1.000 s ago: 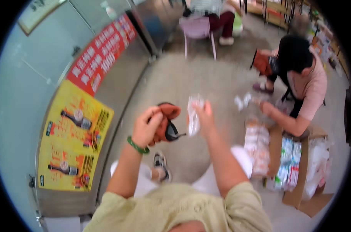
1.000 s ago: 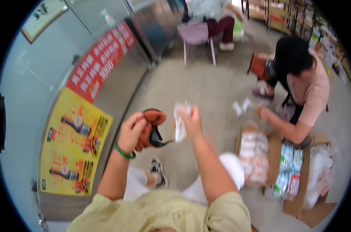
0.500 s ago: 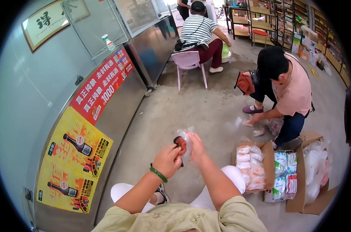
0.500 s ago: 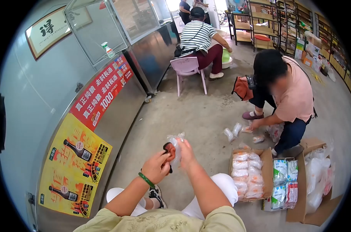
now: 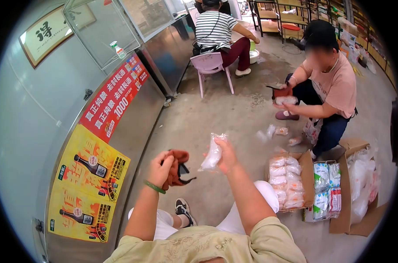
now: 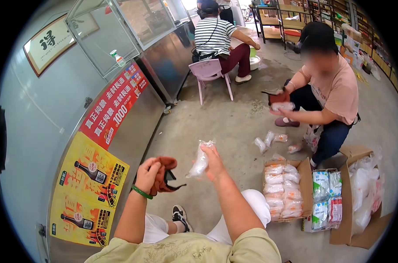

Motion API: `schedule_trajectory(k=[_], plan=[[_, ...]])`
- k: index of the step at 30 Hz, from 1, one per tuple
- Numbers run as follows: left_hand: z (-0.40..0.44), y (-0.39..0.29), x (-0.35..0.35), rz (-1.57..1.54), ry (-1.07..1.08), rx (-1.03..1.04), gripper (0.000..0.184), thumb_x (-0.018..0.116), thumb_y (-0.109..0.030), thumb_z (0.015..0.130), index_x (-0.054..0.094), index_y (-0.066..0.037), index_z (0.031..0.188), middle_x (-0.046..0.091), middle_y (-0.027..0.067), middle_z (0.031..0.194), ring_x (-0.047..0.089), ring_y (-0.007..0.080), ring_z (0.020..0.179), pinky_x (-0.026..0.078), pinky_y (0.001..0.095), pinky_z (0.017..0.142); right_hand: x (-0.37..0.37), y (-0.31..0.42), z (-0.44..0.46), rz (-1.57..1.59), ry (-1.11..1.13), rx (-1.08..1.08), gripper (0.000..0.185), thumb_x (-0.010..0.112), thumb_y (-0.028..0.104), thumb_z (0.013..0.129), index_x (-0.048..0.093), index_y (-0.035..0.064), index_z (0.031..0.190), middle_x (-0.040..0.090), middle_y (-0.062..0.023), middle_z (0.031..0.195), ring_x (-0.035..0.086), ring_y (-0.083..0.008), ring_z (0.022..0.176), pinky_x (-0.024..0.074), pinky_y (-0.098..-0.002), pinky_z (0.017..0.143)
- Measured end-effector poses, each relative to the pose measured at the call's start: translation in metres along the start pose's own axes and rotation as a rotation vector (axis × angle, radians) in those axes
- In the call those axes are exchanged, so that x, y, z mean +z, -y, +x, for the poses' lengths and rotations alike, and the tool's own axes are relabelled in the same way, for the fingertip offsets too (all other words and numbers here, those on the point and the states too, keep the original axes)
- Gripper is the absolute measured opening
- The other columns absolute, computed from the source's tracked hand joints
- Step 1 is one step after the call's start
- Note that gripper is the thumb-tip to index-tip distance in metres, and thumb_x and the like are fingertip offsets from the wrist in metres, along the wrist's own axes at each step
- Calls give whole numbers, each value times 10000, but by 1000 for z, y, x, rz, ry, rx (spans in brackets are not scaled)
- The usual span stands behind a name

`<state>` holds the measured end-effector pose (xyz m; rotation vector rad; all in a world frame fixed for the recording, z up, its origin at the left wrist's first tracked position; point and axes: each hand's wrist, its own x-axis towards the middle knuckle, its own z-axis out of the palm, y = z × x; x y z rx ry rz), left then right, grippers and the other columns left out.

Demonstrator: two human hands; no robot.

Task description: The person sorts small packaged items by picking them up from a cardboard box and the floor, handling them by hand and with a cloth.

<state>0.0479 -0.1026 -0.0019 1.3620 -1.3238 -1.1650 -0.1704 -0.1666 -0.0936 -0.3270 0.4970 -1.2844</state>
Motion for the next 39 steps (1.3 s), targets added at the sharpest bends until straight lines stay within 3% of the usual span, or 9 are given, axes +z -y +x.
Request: schedule_trajectory(k=[5,7,24,26,29,30,31,33,39], plan=[[9,-27,44,115,-6,369,261,514,-57,924,597,-17,1167,624,90,1062,611,181,941,481,299,847,1,-16,2,-80,226,185,455,583,309,897,359,127,1248,515,-85,1151,541,-257,1032,502,-453,867],[17,-21,54,509,-18,619,369,595,-95,850,583,-48,1215,582,151,1160,575,290,1070,459,359,908,14,-24,-4,-54,277,144,436,357,443,984,504,133,1253,582,-77,1202,549,-222,1144,448,-385,977],[-51,36,82,1027,137,693,430,639,-87,757,622,-144,1183,537,152,1264,641,328,903,541,393,720,-5,-14,8,77,-89,56,534,423,579,932,524,80,1092,606,-83,875,566,-203,735,485,-345,640],[-48,37,73,1041,188,629,377,624,-95,772,620,-123,1148,529,148,1269,632,336,900,532,411,736,-2,-15,13,163,-164,-26,536,434,593,921,542,86,1058,602,-80,863,566,-197,728,480,-358,634],[-38,73,38,1043,279,466,213,576,-120,812,619,-91,1019,545,148,1221,621,346,897,519,437,746,-44,-3,27,344,253,11,506,499,590,896,549,99,1012,575,-38,887,540,-169,835,454,-354,776],[-37,68,31,1033,256,366,142,562,-119,816,619,-66,934,588,166,1112,601,373,907,507,459,761,-10,13,10,316,-69,-67,469,536,562,888,532,102,978,561,-42,886,528,-166,842,439,-343,801],[-37,61,27,963,128,478,145,530,-97,840,643,-60,924,632,132,869,626,309,737,518,414,661,-10,22,5,349,-14,-70,438,573,514,883,515,96,1003,561,-49,916,527,-162,844,440,-338,797],[-33,27,25,508,125,-41,220,459,-28,907,669,-28,972,549,58,624,524,146,470,451,273,459,-17,28,10,318,112,-132,381,597,443,885,511,94,1012,561,-45,936,533,-175,862,439,-347,828],[-5,-27,43,173,43,305,202,483,-22,933,623,-15,1078,535,14,688,469,76,492,408,215,459,4,17,3,200,-26,-71,267,598,324,902,541,97,1031,585,-23,965,558,-184,912,445,-344,860]])
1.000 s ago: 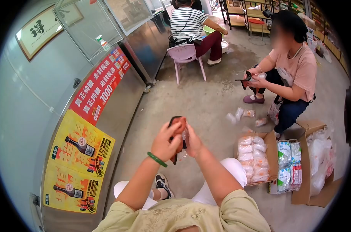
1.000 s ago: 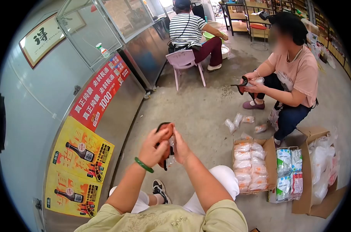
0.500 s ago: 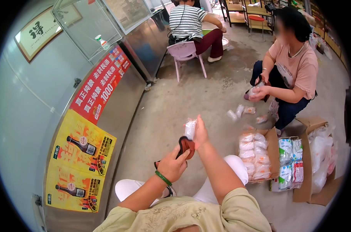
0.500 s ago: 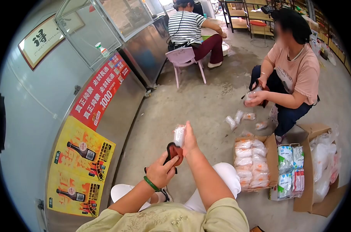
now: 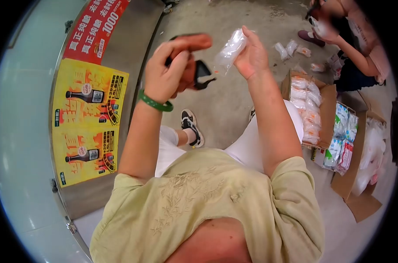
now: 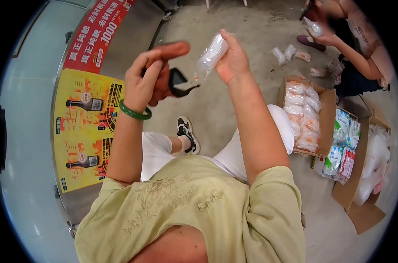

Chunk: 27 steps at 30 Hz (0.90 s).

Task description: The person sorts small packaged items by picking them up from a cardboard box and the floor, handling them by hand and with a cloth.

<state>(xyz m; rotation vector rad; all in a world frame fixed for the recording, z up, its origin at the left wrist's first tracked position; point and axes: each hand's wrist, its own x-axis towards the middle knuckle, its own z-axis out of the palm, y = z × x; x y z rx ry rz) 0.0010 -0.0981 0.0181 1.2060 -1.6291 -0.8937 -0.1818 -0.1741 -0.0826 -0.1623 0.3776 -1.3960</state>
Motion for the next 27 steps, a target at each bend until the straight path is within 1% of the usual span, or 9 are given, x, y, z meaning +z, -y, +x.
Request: schedule_trajectory(k=[2,5,8,14,16,18,20,24,27], plan=[[22,11,10,286,47,417,198,564,-29,884,627,-33,1071,570,32,828,565,111,678,473,252,601,11,-7,-5,-23,62,19,267,593,333,905,552,96,1023,602,-31,1000,570,-188,931,453,-348,864],[15,-2,49,423,195,289,210,654,-112,774,626,-79,980,566,117,966,601,295,831,503,382,667,3,-4,-6,-129,54,116,322,583,412,903,587,96,963,643,-83,1055,608,-211,930,503,-375,785],[-5,21,68,800,154,389,276,672,-91,755,619,-113,1025,560,119,1064,622,299,827,508,379,673,-7,2,-2,-197,-56,225,396,598,448,890,583,67,997,637,-96,976,617,-221,842,523,-378,727],[-41,54,43,867,275,314,276,657,-103,751,615,-113,1024,562,117,1037,601,327,816,506,403,658,-7,9,6,136,-134,-49,387,515,396,945,517,25,1056,582,-132,988,562,-282,936,479,-440,810],[-50,62,28,615,393,-255,201,591,-140,817,612,-123,1017,556,114,955,612,284,865,512,374,723,2,17,2,199,-177,-72,453,498,405,948,501,-28,1082,560,-153,1000,534,-287,898,468,-430,780],[-45,62,20,474,456,-445,215,527,-157,885,613,-85,1069,587,105,971,624,252,894,506,347,787,-3,23,0,353,127,39,522,527,416,930,485,-67,1123,541,-159,988,500,-256,824,460,-396,744],[-48,44,17,-497,126,-749,262,482,-225,962,587,-7,1063,618,72,919,603,165,783,525,319,723,0,21,-4,329,146,12,540,557,407,914,479,-76,1144,534,-154,986,482,-239,802,455,-383,730],[-45,42,12,-1169,30,-758,432,393,-379,997,546,-4,1144,645,124,995,645,244,844,542,350,747,11,15,-6,170,163,-109,549,631,332,867,469,-76,1197,532,-142,964,491,-213,799,467,-376,720],[-38,37,19,-1320,191,-641,474,358,-390,1009,480,-14,1272,583,144,1207,594,263,1058,488,386,917,12,7,-7,-75,180,-203,518,627,267,860,465,-50,1236,544,-140,979,532,-201,840,496,-376,766]])
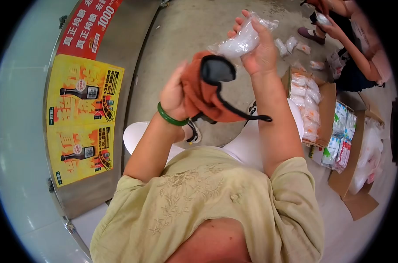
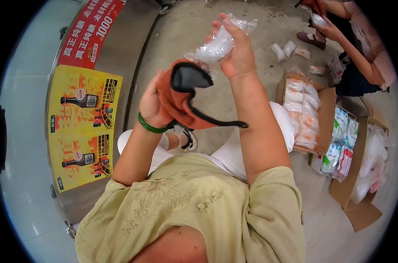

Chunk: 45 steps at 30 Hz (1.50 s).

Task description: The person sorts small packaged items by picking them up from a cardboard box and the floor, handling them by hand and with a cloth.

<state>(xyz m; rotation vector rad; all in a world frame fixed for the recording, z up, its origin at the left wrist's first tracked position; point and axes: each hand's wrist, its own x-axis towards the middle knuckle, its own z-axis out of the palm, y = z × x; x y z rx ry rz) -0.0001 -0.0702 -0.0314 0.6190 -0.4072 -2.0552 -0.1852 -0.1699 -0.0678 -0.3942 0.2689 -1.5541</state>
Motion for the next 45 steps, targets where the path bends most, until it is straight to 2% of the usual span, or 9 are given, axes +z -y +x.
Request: schedule_trajectory(k=[1,4,11,17,20,23,31,41,45], plan=[[4,5,5,-16,45,5,467,364,-365,1014,451,-18,1313,538,143,1304,559,258,1145,451,380,988,1,-3,-2,-1,2,7,518,627,267,860,465,-50,1236,544,-140,979,532,-201,840,496,-376,766],[24,20,10,242,-51,5,402,499,-244,982,447,-23,1314,558,102,1242,570,206,1093,479,355,926,2,-15,-9,-122,53,37,459,608,206,859,465,35,1259,588,-132,943,611,-198,781,544,-359,680],[41,13,-16,705,-263,286,340,567,-146,951,495,-17,1257,586,86,1175,584,153,1029,498,288,859,-3,-11,-6,120,5,113,427,561,259,880,474,-2,1206,571,-167,992,574,-223,803,511,-392,744],[29,-18,-25,596,-332,312,320,515,-178,972,513,19,1224,612,111,1150,612,194,1017,507,322,886,-5,2,-1,158,69,102,431,552,252,864,488,-16,1196,582,-165,963,564,-204,798,500,-366,731],[15,-19,-4,235,-156,140,415,482,-323,991,507,28,1212,615,109,1123,614,190,1011,504,320,889,-3,-2,-2,44,42,59,446,551,246,856,483,-17,1210,588,-160,950,570,-199,790,503,-358,720],[25,-9,-6,323,-143,64,388,495,-304,989,513,7,1220,617,97,1093,608,166,977,502,300,856,-2,-12,-7,-87,147,69,453,548,249,860,480,-19,1220,590,-155,950,578,-197,790,509,-356,707],[33,1,-12,600,-230,257,326,551,-187,969,521,-19,1246,611,76,1128,606,146,995,505,283,849,2,-17,-16,-25,181,240,511,501,269,885,428,-38,1287,568,-153,1017,540,-221,816,479,-368,759],[17,-46,-49,386,-239,384,292,500,-201,982,504,-20,1211,621,101,1114,631,206,973,529,323,847,-17,6,5,254,83,233,462,574,250,837,505,-57,1176,563,-183,962,533,-227,762,475,-357,686],[9,-60,-44,287,-208,424,272,488,-213,992,507,-35,1197,618,78,1077,624,183,946,526,311,831,-10,-3,-6,-216,184,293,389,621,254,823,567,-24,1089,622,-125,927,568,-170,726,491,-328,673]])
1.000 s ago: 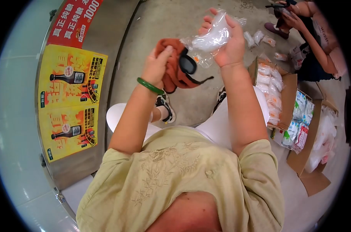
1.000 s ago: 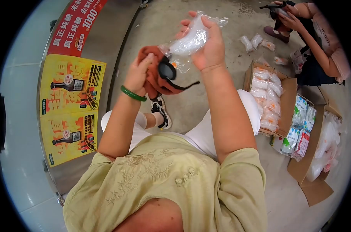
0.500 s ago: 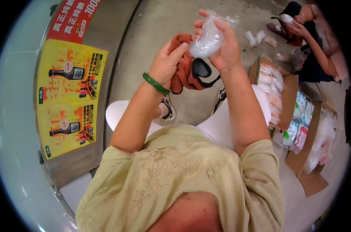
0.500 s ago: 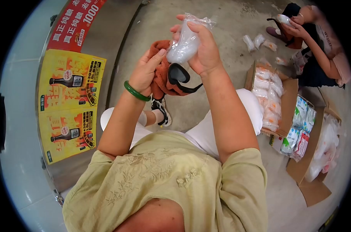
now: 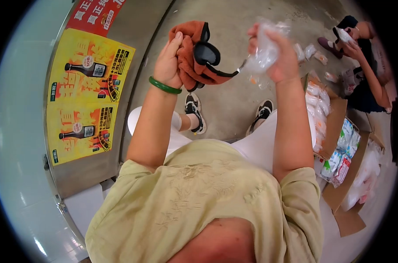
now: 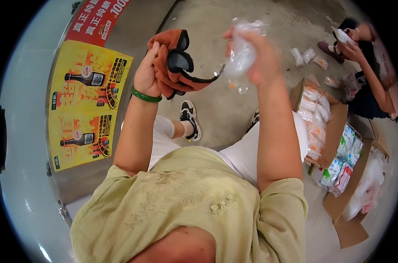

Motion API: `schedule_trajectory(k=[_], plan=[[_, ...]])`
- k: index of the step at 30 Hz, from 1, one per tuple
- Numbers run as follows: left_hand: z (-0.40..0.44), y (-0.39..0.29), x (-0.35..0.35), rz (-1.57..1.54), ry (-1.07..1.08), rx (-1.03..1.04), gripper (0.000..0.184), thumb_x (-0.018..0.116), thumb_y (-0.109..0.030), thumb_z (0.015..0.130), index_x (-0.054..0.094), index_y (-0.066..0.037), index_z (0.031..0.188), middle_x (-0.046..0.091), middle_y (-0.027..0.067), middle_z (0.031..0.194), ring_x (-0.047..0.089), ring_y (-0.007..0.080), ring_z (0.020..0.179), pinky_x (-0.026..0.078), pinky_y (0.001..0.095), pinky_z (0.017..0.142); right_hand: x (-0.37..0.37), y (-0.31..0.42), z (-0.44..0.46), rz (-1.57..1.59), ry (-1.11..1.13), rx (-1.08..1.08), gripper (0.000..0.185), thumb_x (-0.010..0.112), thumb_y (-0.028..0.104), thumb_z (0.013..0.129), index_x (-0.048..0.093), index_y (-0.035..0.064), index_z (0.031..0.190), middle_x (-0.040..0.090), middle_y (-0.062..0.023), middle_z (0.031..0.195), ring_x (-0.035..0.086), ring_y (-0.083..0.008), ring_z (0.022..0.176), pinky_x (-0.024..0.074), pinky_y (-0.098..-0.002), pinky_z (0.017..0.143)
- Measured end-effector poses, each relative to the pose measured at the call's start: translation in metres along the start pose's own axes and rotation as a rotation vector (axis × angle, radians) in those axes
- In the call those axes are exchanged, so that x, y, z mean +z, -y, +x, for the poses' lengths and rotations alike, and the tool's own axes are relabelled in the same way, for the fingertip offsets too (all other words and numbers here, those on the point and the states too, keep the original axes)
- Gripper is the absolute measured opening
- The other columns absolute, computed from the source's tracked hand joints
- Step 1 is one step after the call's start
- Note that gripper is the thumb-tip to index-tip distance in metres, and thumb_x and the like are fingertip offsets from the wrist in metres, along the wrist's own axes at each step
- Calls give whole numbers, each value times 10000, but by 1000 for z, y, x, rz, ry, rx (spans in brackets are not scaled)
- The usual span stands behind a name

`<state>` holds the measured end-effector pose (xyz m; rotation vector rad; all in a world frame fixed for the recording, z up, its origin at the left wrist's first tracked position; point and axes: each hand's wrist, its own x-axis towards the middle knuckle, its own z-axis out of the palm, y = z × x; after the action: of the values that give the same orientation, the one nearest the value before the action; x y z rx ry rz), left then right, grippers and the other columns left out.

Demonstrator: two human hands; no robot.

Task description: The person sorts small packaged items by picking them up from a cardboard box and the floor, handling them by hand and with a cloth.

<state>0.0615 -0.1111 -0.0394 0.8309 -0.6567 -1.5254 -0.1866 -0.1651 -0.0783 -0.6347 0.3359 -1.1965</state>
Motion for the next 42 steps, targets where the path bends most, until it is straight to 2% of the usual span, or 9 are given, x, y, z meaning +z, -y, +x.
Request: schedule_trajectory(k=[12,16,18,21,27,30,32,37,42], plan=[[-10,-44,50,377,-115,385,287,482,-263,1006,520,-39,1183,580,5,940,561,79,832,478,226,726,14,-38,-8,-350,271,284,242,672,154,848,621,39,1055,658,-48,891,625,-133,778,517,-296,703],[-14,8,51,1122,257,400,426,475,-324,986,480,-41,1303,593,109,1229,530,208,1148,402,367,977,13,-57,-9,-499,344,345,261,656,193,854,611,45,1064,663,-52,920,627,-150,805,518,-318,702],[-16,25,54,1465,342,405,336,488,-259,968,554,-50,1223,614,109,1205,567,211,1103,431,335,938,15,-63,-16,-783,372,183,278,649,196,831,609,41,1058,656,-63,918,613,-156,826,502,-311,716],[-23,24,58,1012,200,29,269,491,-213,950,607,-45,1125,657,131,1053,622,248,976,476,328,846,32,-45,-28,-782,435,488,218,658,202,819,628,44,965,646,-66,861,606,-144,785,488,-294,714],[-23,35,18,1305,2,228,226,523,-229,937,622,-68,1061,668,146,894,649,278,812,500,346,733,33,-59,-34,-618,795,638,218,681,202,841,616,39,970,600,-16,766,572,-109,698,447,-274,650],[-30,30,12,1468,46,221,211,560,-201,906,621,-66,1056,680,139,916,663,269,846,503,351,746,36,-58,-38,-565,792,586,249,668,149,846,587,38,1055,630,-37,846,583,-119,723,470,-284,673],[-38,16,25,1328,60,-130,227,566,-147,887,619,-52,1087,687,131,1015,666,255,912,504,345,789,42,-48,-39,-425,692,561,293,664,129,846,560,34,1103,640,-54,891,589,-127,739,484,-292,690],[-20,26,-34,1105,-34,-72,333,502,-202,939,577,11,1183,655,128,1085,606,189,997,481,317,884,29,-40,-29,-370,464,470,419,677,113,835,482,-1,1188,661,-112,952,619,-154,770,514,-320,718],[-26,-5,-23,427,-55,-88,384,468,-259,987,527,30,1231,618,68,1098,584,157,964,485,302,837,27,-39,-32,-553,407,513,357,713,160,818,531,-2,1079,663,-112,920,626,-157,770,512,-315,716]])
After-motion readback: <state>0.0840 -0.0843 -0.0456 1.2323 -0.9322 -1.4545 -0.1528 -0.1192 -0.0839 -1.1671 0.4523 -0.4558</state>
